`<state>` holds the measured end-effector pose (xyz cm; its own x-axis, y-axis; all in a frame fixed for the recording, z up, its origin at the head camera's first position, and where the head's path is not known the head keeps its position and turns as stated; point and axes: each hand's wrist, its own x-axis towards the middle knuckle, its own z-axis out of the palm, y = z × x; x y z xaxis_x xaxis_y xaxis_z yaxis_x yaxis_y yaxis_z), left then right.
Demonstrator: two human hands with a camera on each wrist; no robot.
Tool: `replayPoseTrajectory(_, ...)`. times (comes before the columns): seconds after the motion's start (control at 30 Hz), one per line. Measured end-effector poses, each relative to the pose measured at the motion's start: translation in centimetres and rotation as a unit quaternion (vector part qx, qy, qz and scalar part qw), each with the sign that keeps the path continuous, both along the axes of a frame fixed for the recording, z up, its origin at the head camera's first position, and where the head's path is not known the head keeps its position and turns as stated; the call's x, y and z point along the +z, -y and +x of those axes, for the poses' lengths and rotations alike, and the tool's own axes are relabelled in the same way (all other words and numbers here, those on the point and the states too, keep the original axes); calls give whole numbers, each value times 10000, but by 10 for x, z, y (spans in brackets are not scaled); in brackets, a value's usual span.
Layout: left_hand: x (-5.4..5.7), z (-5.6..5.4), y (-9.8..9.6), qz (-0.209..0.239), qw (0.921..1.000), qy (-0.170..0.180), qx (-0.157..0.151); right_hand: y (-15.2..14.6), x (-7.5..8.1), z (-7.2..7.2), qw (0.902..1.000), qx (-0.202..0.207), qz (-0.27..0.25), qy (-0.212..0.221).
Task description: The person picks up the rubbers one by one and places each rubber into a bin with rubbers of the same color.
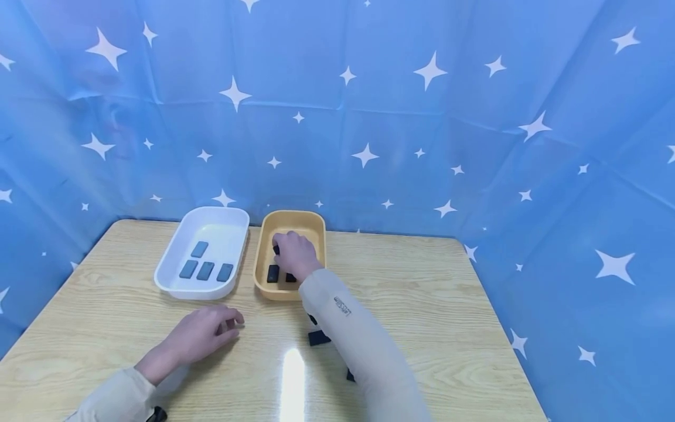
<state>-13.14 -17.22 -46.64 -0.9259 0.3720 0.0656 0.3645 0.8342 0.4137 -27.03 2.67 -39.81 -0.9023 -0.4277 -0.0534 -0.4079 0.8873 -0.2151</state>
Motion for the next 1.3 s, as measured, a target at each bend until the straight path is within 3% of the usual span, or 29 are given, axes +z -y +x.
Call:
replayPoseTrajectory(0.3,0,-3,0,42,10000,-23,-30,9,-11,-23,9961,-604,-291,568)
replayPoseTrajectory(0.7,2,-3,0,174,9997,94,-135,19,-26,-35,9857,-1182,-600,1038)
replayPoseTrajectory(1.3,-5,-2,6,206,9993,318,-59,32,-40,-49,9851,-1217,-467,1125)
